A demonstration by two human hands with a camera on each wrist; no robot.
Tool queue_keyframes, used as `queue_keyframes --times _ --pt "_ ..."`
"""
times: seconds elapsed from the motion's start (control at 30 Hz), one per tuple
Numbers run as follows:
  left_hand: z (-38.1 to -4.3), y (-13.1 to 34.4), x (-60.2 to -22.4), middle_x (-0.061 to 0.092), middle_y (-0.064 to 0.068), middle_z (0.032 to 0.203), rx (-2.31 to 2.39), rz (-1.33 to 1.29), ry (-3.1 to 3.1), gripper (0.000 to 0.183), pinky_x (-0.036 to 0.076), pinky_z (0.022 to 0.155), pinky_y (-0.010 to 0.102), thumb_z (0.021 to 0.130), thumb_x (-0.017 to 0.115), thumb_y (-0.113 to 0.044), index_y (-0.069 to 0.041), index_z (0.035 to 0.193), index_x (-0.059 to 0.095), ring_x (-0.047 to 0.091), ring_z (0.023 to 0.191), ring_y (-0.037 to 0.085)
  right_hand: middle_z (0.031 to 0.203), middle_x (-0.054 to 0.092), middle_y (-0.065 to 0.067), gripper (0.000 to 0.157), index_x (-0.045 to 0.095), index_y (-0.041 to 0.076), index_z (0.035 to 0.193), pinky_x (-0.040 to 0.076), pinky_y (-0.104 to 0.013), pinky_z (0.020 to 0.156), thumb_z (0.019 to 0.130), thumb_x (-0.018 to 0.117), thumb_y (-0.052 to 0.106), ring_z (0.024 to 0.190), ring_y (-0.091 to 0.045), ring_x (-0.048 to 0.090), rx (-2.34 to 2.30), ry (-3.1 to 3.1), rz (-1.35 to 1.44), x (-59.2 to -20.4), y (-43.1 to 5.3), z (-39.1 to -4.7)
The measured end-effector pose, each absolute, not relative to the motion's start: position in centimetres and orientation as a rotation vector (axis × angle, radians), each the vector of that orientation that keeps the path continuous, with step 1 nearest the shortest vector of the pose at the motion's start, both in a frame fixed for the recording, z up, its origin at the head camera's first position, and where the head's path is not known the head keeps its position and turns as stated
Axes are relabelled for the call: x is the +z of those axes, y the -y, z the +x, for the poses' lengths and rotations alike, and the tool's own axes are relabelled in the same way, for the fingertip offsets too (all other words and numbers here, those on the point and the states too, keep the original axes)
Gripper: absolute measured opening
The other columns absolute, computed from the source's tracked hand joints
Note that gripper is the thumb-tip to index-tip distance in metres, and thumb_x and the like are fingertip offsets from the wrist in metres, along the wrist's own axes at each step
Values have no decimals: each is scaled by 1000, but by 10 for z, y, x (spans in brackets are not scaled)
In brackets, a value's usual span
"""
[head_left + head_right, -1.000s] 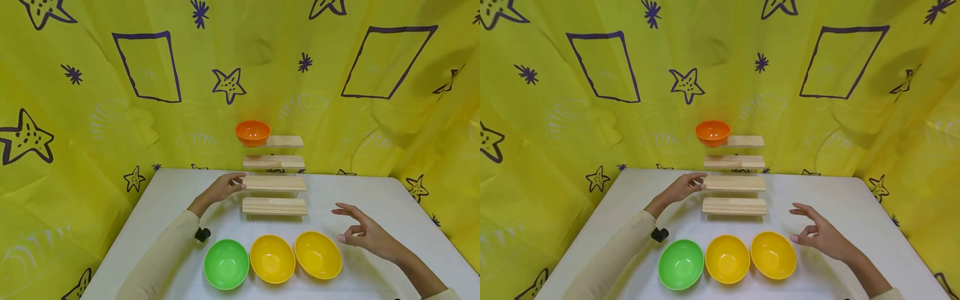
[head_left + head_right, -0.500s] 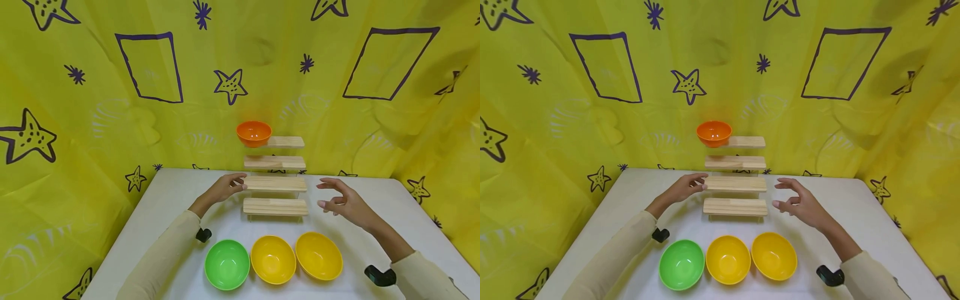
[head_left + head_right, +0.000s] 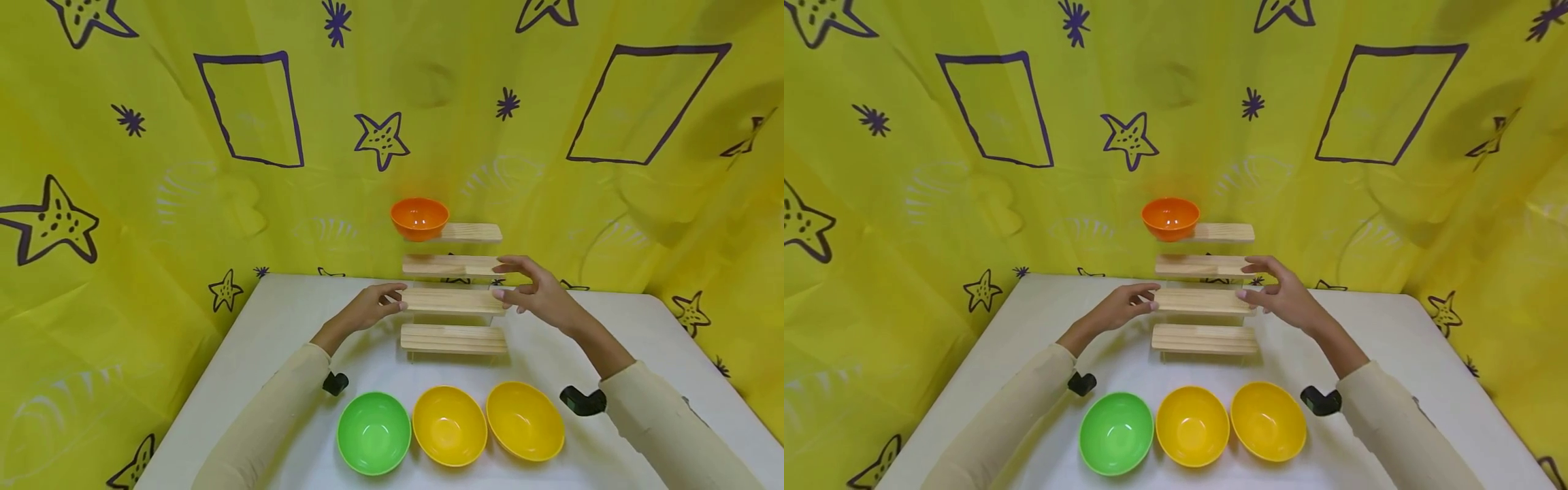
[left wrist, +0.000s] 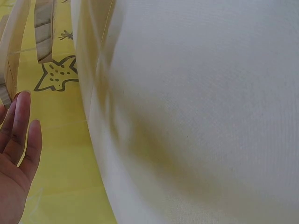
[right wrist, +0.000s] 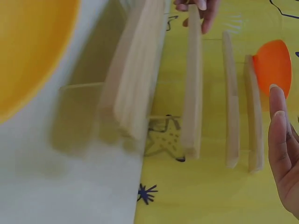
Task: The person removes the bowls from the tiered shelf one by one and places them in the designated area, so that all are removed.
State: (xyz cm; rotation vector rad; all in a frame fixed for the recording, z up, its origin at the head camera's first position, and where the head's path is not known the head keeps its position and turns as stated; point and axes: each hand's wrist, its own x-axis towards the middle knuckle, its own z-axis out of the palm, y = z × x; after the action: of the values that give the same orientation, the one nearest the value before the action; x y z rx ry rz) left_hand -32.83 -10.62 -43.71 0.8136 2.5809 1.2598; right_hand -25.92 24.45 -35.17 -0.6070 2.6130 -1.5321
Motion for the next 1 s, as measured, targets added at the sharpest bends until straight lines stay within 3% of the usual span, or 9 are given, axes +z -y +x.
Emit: queue_keyframes --times 0.17,0.4,0.77,1.0 --pt "-329 107 -438 67 16 127 1254 807 -2583 53 53 81 32 101 63 -30 -8 148 50 66 101 25 148 45 -20 61 36 8 151 55 -31 70 99 65 20 86 -26 72 -1560 -2593 -616 -343 -232 -276" --pt "-327 106 -437 68 14 127 1249 791 -2582 51 52 79 28 101 63 -30 -12 147 52 65 100 23 149 45 -17 67 33 8 153 55 -32 68 97 68 19 80 -13 69 -1578 -2567 -662 -334 -217 -296" --pt "-327 106 -433 67 14 128 1246 787 -2580 52 53 81 32 101 62 -31 -10 148 51 65 103 25 151 44 -16 73 33 10 155 56 -32 71 94 71 26 94 -30 72 -1543 -2579 -666 -326 -196 -322" --pt "-326 106 -435 67 14 128 1246 782 -2584 51 53 82 32 101 63 -31 -13 147 52 65 103 24 154 43 -16 82 28 9 157 56 -41 75 93 73 33 100 -37 71 -1496 -2609 -643 -324 -183 -335"
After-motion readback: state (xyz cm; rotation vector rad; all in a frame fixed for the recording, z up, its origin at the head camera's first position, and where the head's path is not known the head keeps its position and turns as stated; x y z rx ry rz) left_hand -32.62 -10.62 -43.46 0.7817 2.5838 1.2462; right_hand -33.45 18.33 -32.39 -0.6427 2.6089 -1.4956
